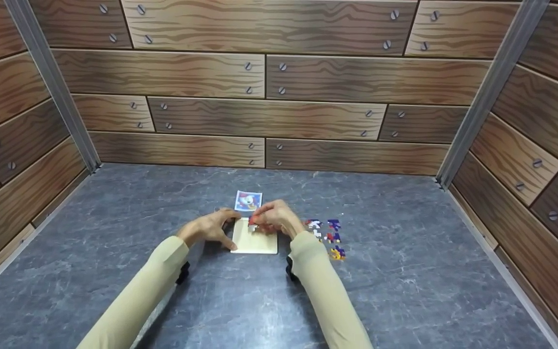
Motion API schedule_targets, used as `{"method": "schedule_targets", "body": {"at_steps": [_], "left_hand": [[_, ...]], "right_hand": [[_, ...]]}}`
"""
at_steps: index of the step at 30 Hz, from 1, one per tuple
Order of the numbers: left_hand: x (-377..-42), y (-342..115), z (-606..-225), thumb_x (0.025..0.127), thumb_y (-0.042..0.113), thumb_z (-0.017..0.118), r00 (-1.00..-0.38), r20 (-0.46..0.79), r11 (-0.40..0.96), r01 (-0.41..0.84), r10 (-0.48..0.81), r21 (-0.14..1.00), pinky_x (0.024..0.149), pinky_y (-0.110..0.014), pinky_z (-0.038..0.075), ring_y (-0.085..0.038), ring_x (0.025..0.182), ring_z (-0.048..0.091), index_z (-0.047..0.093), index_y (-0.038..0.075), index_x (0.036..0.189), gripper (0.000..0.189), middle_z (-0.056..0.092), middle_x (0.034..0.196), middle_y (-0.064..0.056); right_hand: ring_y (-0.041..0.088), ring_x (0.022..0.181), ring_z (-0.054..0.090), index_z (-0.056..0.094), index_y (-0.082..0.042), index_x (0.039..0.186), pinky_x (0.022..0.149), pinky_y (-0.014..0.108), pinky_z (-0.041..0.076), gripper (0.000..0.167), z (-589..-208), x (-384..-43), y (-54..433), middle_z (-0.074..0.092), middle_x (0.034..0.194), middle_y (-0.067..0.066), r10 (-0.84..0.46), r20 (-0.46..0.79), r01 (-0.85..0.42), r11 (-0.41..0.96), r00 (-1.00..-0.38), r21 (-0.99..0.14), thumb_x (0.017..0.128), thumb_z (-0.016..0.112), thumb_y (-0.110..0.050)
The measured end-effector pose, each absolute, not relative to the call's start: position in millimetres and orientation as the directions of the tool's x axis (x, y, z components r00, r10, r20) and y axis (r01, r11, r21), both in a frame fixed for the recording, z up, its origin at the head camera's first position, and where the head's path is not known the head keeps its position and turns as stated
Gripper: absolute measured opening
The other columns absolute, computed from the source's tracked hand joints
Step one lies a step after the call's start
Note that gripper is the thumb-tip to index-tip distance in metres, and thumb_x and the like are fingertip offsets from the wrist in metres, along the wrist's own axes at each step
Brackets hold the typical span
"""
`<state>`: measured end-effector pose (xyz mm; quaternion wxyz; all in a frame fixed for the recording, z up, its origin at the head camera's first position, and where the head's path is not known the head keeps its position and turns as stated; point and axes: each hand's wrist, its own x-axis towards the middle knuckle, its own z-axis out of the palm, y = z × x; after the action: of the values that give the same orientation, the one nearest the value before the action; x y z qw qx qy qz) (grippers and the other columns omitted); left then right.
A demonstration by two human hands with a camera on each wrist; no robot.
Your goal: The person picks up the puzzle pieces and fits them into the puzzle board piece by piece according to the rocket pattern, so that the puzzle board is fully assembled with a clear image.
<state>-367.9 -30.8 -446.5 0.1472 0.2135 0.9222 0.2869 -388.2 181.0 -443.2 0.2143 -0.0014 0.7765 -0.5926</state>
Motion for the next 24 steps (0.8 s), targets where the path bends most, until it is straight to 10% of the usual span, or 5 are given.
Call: {"method": "schedule_targets", "body": {"at_steps": [24], "left_hand": [[-368.4, -31.1, -447.3, 0.067, 0.019, 0.09, -0.872, -0.159, 0.752, 0.292, 0.463, 0.591, 0.115, -0.041, 0.034, -0.028, 0.133, 0.043, 0.051, 0.006, 0.139, 0.083, 0.046, 0.144, -0.011]], "right_hand": [[0.007, 0.053, 0.053, 0.07, 0.004, 0.104, 0.047, 0.018, 0.046, 0.024, -450.0, -388.7, 156.8, 0.064, 0.067, -0.001, -0.218, -0.253, 0.136, 0.442, -0.943, -0.887, 0.081, 0.076, -0.003]]}}
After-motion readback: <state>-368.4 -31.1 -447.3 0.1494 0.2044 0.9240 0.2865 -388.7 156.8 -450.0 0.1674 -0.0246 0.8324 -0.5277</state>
